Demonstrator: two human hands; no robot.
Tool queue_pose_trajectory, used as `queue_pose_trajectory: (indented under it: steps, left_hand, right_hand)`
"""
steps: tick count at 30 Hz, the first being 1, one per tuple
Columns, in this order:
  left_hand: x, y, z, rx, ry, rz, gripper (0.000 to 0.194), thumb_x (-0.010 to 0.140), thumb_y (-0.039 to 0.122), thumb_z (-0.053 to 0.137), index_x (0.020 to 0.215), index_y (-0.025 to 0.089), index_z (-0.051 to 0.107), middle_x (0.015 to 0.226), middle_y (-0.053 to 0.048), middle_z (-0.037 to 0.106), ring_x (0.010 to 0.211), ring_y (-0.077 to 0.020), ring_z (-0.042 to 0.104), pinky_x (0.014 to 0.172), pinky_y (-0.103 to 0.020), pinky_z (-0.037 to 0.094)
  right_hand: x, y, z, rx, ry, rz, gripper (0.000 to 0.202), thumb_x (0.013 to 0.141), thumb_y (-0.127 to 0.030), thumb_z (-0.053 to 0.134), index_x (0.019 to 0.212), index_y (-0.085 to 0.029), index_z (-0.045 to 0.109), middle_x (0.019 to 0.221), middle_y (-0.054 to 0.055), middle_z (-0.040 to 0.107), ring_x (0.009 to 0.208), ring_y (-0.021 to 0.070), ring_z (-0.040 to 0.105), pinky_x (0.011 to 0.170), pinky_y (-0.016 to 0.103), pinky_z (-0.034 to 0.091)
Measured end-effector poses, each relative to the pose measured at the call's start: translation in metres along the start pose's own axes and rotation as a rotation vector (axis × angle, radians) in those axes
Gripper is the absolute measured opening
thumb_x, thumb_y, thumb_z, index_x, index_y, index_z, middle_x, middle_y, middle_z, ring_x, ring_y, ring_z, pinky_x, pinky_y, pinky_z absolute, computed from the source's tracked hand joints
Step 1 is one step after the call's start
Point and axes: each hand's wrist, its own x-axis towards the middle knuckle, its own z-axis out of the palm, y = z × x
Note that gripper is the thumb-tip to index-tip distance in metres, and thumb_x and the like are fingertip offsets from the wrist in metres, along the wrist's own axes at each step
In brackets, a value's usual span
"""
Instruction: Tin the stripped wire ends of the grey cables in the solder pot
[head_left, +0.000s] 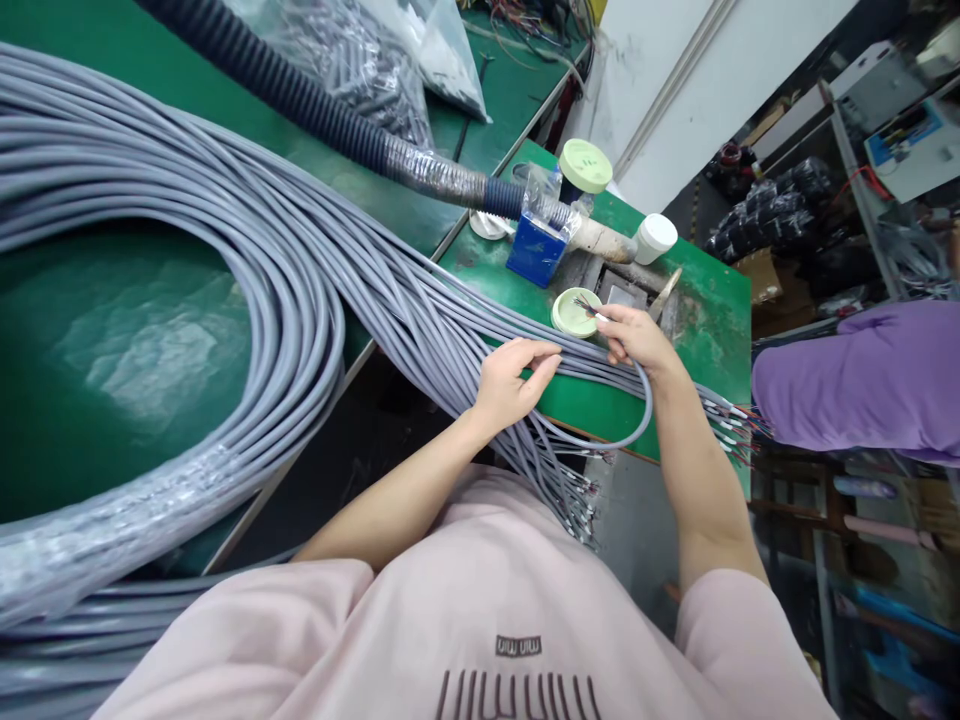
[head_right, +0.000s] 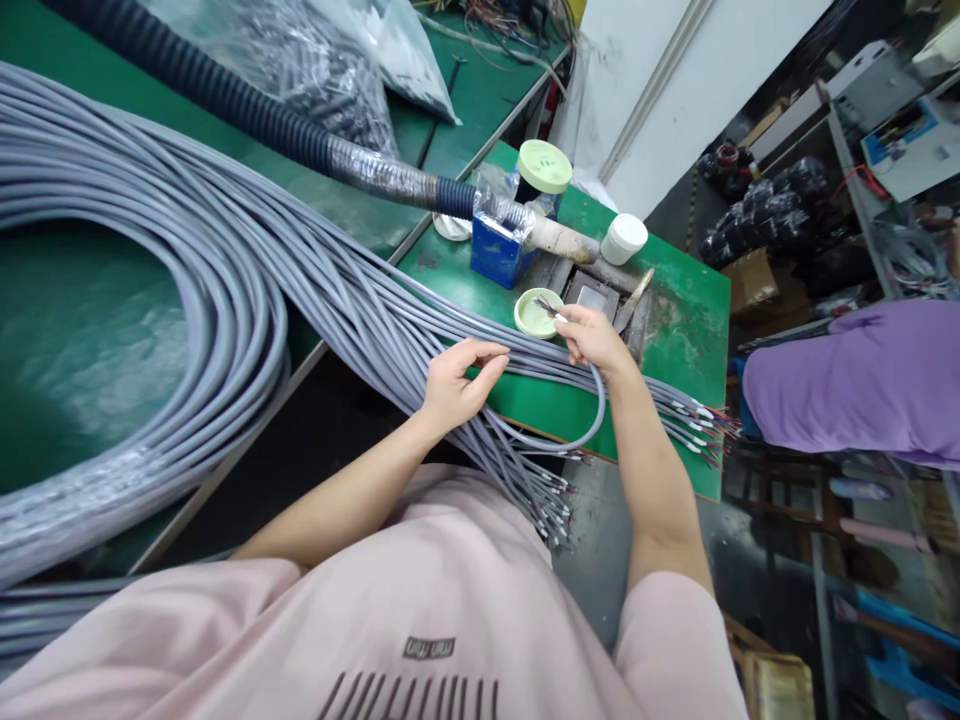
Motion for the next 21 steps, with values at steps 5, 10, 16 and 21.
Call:
queue_pose_trajectory:
  steps: [5, 10, 16, 21]
  left_hand:
    - [0.001, 0.003, -0.001, 0.026, 0.009, 0.024, 0.014, 0.087, 0.028, 0.06, 0.091, 0.018, 0.07, 0.075, -0.003, 0.069, 0.068, -0.0133, 0.06, 0.069, -0.026, 0.048]
    - [0.002, 0.005, -0.001, 0.05, 0.005, 0.049, 0.013, 0.088, 0.026, 0.06, 0.09, 0.017, 0.069, 0.073, -0.002, 0.068, 0.066, -0.0127, 0.06, 0.068, -0.026, 0.049]
    - [0.001, 0.005, -0.002, 0.058, -0.007, 0.047, 0.012, 0.088, 0.026, 0.06, 0.09, 0.018, 0.069, 0.075, -0.003, 0.069, 0.067, -0.0128, 0.061, 0.068, -0.026, 0.049]
    - [0.001, 0.005, -0.002, 0.064, -0.007, 0.066, 0.01, 0.087, 0.023, 0.061, 0.09, 0.017, 0.069, 0.073, -0.002, 0.068, 0.066, -0.0121, 0.06, 0.068, -0.026, 0.049]
  right_hand:
    - [-0.011, -0.003, -0.019, 0.056, 0.111, -0.119, 0.041, 0.072, -0.032, 0.07, 0.108, -0.016, 0.059, 0.032, -0.014, 0.039, 0.025, 0.0049, 0.029, 0.038, 0.021, 0.041]
    - [-0.006, 0.01, -0.052, 0.079, 0.332, -0.164, 0.038, 0.069, -0.03, 0.068, 0.104, -0.016, 0.06, 0.032, -0.015, 0.039, 0.023, 0.0057, 0.029, 0.034, 0.021, 0.038]
    - [0.012, 0.031, -0.064, 0.049, 0.407, -0.083, 0.04, 0.066, -0.029, 0.067, 0.102, -0.014, 0.062, 0.032, -0.014, 0.04, 0.023, 0.0059, 0.029, 0.032, 0.021, 0.037]
    - [0.018, 0.033, -0.064, 0.011, 0.424, -0.04, 0.041, 0.068, -0.031, 0.069, 0.103, -0.012, 0.061, 0.032, -0.014, 0.04, 0.023, 0.0056, 0.029, 0.032, 0.02, 0.037]
